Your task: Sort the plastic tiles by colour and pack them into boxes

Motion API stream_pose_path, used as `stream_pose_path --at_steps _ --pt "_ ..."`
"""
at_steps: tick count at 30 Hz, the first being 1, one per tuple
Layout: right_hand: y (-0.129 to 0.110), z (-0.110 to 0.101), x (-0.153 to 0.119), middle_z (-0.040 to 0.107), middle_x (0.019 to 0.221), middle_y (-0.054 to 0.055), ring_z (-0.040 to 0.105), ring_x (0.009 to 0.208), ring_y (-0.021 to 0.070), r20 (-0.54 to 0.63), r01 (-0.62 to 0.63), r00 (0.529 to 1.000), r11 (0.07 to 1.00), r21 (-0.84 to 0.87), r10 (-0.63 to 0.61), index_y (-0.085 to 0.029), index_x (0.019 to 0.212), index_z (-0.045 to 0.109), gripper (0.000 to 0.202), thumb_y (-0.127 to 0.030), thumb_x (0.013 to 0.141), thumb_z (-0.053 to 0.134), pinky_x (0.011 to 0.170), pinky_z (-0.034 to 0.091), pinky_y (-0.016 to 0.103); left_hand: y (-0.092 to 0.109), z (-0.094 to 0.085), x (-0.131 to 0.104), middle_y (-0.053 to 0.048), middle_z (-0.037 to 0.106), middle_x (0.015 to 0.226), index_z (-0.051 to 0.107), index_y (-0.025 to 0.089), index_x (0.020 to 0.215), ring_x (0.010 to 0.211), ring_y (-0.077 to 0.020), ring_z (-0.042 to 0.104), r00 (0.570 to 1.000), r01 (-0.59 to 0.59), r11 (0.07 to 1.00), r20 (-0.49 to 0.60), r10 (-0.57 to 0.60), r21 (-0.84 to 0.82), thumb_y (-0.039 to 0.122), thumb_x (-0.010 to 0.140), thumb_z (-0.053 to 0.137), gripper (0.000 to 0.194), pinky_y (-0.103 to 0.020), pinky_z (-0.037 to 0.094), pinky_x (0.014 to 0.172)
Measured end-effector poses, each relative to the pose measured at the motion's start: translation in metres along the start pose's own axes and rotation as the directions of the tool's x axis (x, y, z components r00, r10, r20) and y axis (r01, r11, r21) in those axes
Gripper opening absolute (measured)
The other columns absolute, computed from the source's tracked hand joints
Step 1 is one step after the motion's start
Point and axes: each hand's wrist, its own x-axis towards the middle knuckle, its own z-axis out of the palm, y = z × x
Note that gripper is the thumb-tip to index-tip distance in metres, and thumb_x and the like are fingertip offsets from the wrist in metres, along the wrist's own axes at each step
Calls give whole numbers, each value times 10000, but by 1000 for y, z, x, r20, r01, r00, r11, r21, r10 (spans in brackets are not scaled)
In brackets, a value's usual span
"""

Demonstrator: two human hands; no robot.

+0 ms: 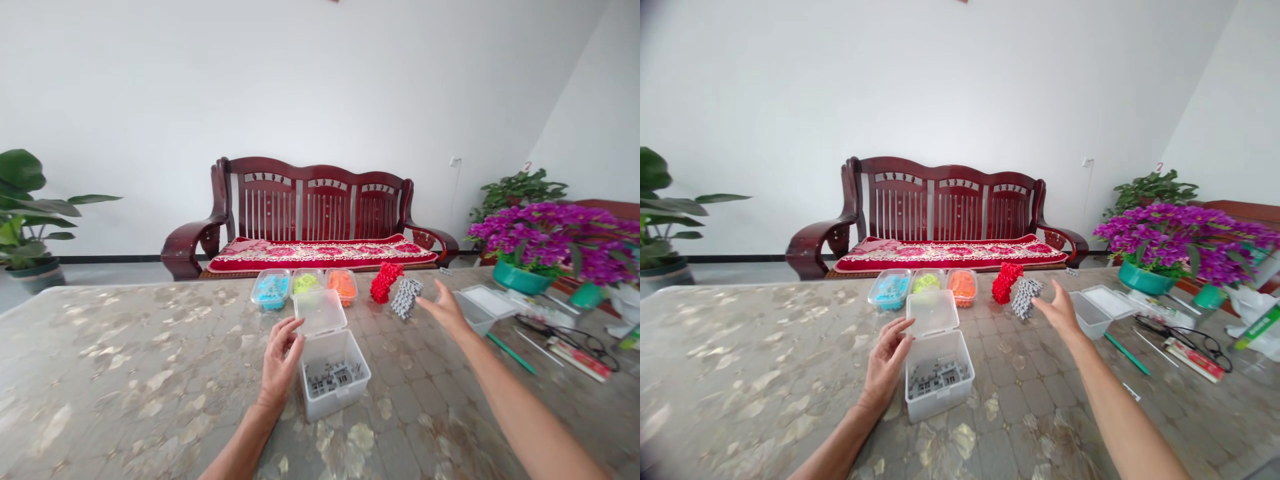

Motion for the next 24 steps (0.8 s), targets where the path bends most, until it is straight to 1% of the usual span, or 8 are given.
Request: stream_pose_path --at_steps 3,6,9,12,15,19,21,24 --pt "-6 5 16 441 1425 247 440 1303 351 109 -18 994 999 -41 23 -81 1430 351 1002 -547 618 708 1058 359 447 -3 1 1 -96 593 1164 715 203 1012 944 -198 620 1000 14 999 -26 -15 -33 402 816 610 299 -309 512 803" --pt "-18 9 28 446 1426 243 458 1292 343 168 6 986 992 -127 16 -87 1452 314 1002 -533 645 707 1050 363 443 -5 2 1 -92 630 1101 726 198 971 918 -195 629 999 1 1000 -53 -2 -27 393 800 625 278 -302 514 793" --pt "-35 11 33 457 1432 211 473 1284 335 212 18 976 964 -267 41 -130 1473 285 988 -538 674 698 1029 382 435 -7 1 2 -89 654 1049 733 189 960 860 -178 636 998 -14 1000 -66 14 -5 373 795 625 270 -282 517 746" --pt "-54 11 32 499 1399 193 513 1244 348 246 -10 961 904 -427 127 -158 1472 292 949 -528 695 693 985 411 432 -7 0 3 -85 667 1012 743 185 953 805 -159 637 997 -31 999 -76 34 31 354 788 630 262 -268 516 720" --pt "-68 9 31 568 1319 189 562 1188 342 248 -34 950 851 -525 191 -158 1440 340 843 -472 731 671 928 440 410 -6 0 5 -82 677 991 753 187 941 765 -145 634 995 -41 998 -85 44 38 339 781 641 248 -258 518 702" --pt "-72 11 34 624 1231 193 601 1134 322 267 -42 936 825 -563 229 -131 1379 413 729 -424 755 648 864 464 369 -5 2 6 -79 683 971 760 193 933 745 -141 630 995 -34 999 -98 34 10 329 771 649 239 -228 513 626" --pt "-71 13 35 648 1184 195 618 1107 315 277 -19 935 812 -584 221 -118 1326 477 666 -398 747 650 829 471 345 -4 3 7 -77 686 963 762 195 938 738 -138 629 995 -28 1000 -97 28 -1 328 770 649 242 -218 511 605" --pt "-68 14 35 678 1118 181 638 1067 303 272 28 946 793 -609 176 -124 1231 571 560 -371 733 644 785 473 316 -4 3 7 -78 688 972 764 196 937 713 -129 623 995 -19 1000 -99 18 -6 325 766 653 241 -209 509 579"
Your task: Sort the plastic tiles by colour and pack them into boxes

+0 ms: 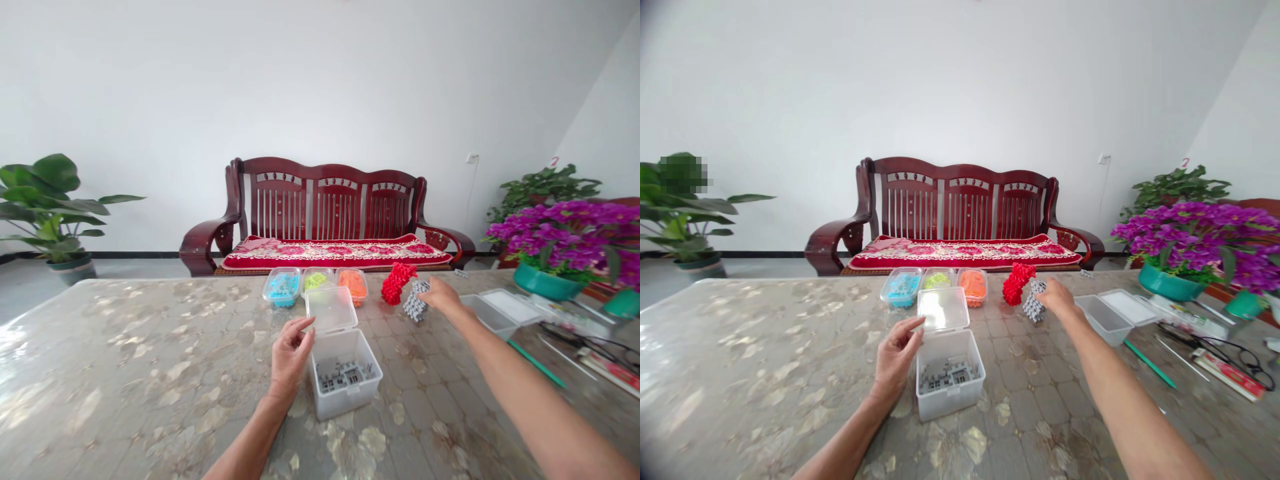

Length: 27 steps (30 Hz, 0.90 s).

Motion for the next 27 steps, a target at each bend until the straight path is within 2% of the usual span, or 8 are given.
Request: stream_pose_path --at_steps 3,7,9,11,14,19,22,27 --pt "6 -2 -2 700 1065 169 654 1024 303 -22 -5 1000 1000 8 5 -133 1177 618 530 -376 707 648 759 476 313 -2 -1 0 -77 683 993 762 194 943 667 -110 607 1000 -6 1000 8 6 3 318 771 654 238 -206 507 568" --pt "15 -14 -12 715 1033 154 659 991 316 -57 6 998 994 112 0 -142 1146 648 524 -398 688 651 779 489 346 -4 -1 -1 -69 668 1007 758 192 970 579 -69 549 1000 -21 1000 20 21 0 316 781 656 248 -200 489 546" --pt "13 -22 -25 713 1056 146 655 992 312 -89 83 994 971 225 -65 -141 1148 651 526 -385 682 658 813 495 361 -4 0 -1 -66 666 1008 758 190 979 560 -57 528 1000 -14 1000 20 14 -12 314 781 657 254 -195 480 537" --pt "4 -31 -46 707 1093 128 655 988 287 -103 220 975 893 393 -195 -141 1178 638 545 -347 674 667 851 497 359 -2 0 -1 -66 668 1010 758 189 987 568 -59 531 1000 -2 1000 22 3 -28 307 778 658 260 -193 476 540" --pt "-25 -42 -90 699 1129 83 654 985 253 -70 389 895 693 606 -441 -171 1226 618 579 -304 665 679 887 499 355 0 1 0 -69 673 1018 757 190 997 601 -72 551 1000 9 999 26 -7 -53 301 770 663 270 -191 472 542" --pt "-80 -48 -156 696 1122 39 647 970 226 32 507 700 528 681 -713 -197 1244 612 633 -239 620 705 880 499 331 -1 1 0 -75 665 1051 753 198 1015 629 -79 563 999 10 997 42 -7 -76 310 782 661 275 -192 472 549" --pt "-99 -40 -172 700 1109 35 645 959 216 80 540 632 512 668 -771 -201 1244 611 651 -201 600 710 863 496 311 -3 0 0 -78 656 1071 747 194 1030 591 -62 536 999 13 997 54 -8 -81 323 789 664 285 -193 465 539" --pt "-104 -29 -174 638 1249 78 586 1107 250 97 612 593 525 591 -800 -200 1272 596 699 -189 587 736 984 429 358 -2 0 1 -78 659 1062 748 189 1021 587 -61 531 999 0 997 54 5 -78 321 787 665 281 -194 462 540"
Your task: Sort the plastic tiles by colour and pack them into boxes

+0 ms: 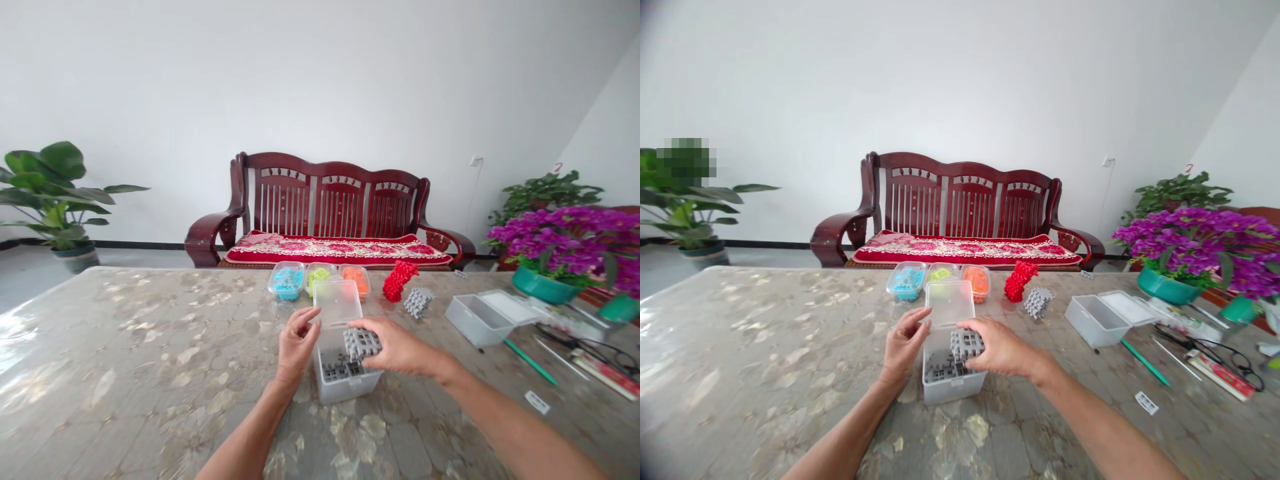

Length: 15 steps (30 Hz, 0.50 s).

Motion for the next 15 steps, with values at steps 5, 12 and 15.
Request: stream_pose_path --at_steps 5,12,15 --pt "4 -3 -4 617 1255 81 550 1142 255 42 -16 999 1000 -22 17 -216 1294 579 721 -222 599 769 1001 414 377 3 0 1 -76 664 1054 754 189 1000 633 -79 562 1000 -10 1000 -6 10 7 311 777 669 268 -192 467 550" --pt "-3 7 1 641 1205 74 562 1104 250 16 -4 1000 1000 -20 5 -229 1280 591 704 -220 602 781 966 434 371 4 1 0 -74 667 1053 752 186 996 634 -82 570 1000 1 1000 -8 -1 -3 317 774 676 269 -194 469 541" --pt "-9 15 8 636 1228 77 551 1132 250 22 34 999 999 -30 -33 -223 1299 576 721 -234 607 779 980 426 365 5 1 0 -77 666 1058 747 188 1009 662 -90 589 1000 -4 1000 -7 4 1 309 784 665 268 -195 478 551"
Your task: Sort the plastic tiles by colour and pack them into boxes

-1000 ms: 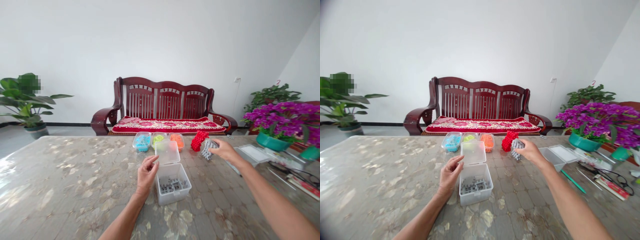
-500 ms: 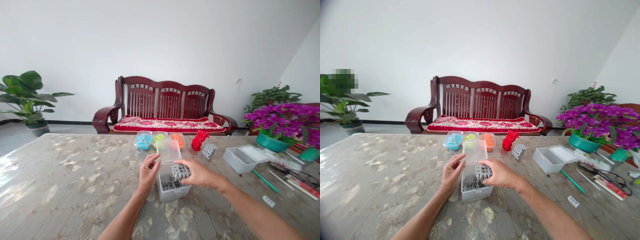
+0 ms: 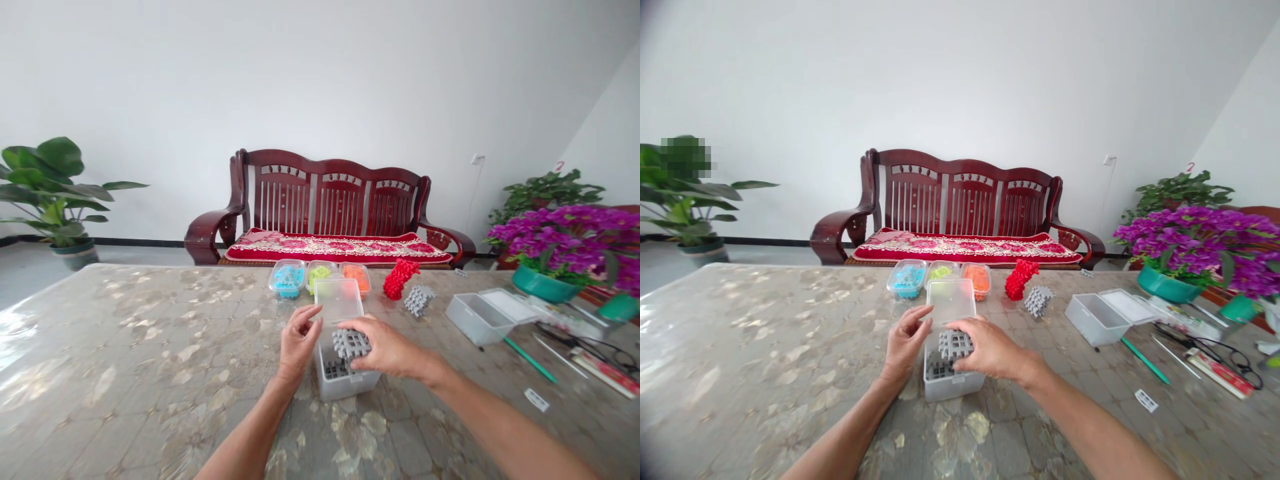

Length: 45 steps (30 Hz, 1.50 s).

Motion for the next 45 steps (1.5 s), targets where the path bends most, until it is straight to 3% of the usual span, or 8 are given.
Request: stream_pose_path --at_steps 5,9,12,19,31,37,41,45 --pt "0 7 9 596 1310 73 587 1073 231 88 17 996 997 73 -23 -221 1314 564 739 -219 600 754 853 482 297 0 0 0 -79 672 1054 747 191 1002 709 -108 618 1000 -3 1000 2 3 -5 303 786 656 260 -200 497 574" --pt "0 6 9 710 1057 22 631 856 168 137 -42 990 991 123 25 -205 1110 690 435 -209 675 692 752 472 244 -3 1 0 -80 670 1059 746 190 998 737 -116 631 1000 -9 1000 -3 8 -6 299 785 659 255 -202 506 587" --pt "-6 7 10 713 967 17 621 874 169 78 -23 997 999 39 19 -207 983 719 275 -198 714 664 789 447 249 -3 1 0 -79 670 1056 744 192 1007 751 -118 633 1000 -9 1000 -2 9 -13 295 790 656 256 -198 504 584" --pt "-17 19 15 615 856 5 571 782 132 27 1 1000 985 -173 4 -206 831 703 199 -73 717 608 700 387 224 0 1 0 -74 667 1059 744 192 1009 724 -105 618 1000 11 1000 -1 -12 -18 285 779 663 261 -184 481 557" --pt "-13 16 3 629 818 3 568 742 123 -83 23 996 990 -141 -35 -200 778 679 200 -49 718 563 686 401 219 2 1 0 -72 671 1048 747 194 1003 663 -89 587 1000 5 1000 -2 -5 -19 317 773 673 271 -187 467 544" --pt "-15 2 -4 692 790 -4 617 748 135 60 70 996 997 40 -73 -220 779 732 166 -126 739 600 698 435 218 3 1 0 -69 674 1042 750 194 996 600 -66 548 1000 13 1000 3 -13 -17 337 767 678 280 -182 457 528" --pt "-16 8 7 722 940 34 634 872 170 11 36 999 995 -95 -35 -219 935 736 192 -206 809 591 801 434 253 4 1 0 -65 674 1036 752 194 989 607 -67 554 1000 4 1000 -2 -4 -26 331 766 683 270 -183 457 540" --pt "-17 20 13 718 1018 59 623 964 192 68 81 995 981 -175 -70 -206 995 719 223 -221 807 599 849 416 270 5 0 1 -64 673 1044 751 197 993 620 -70 566 1000 12 1000 1 -12 -24 317 768 682 264 -187 464 553"
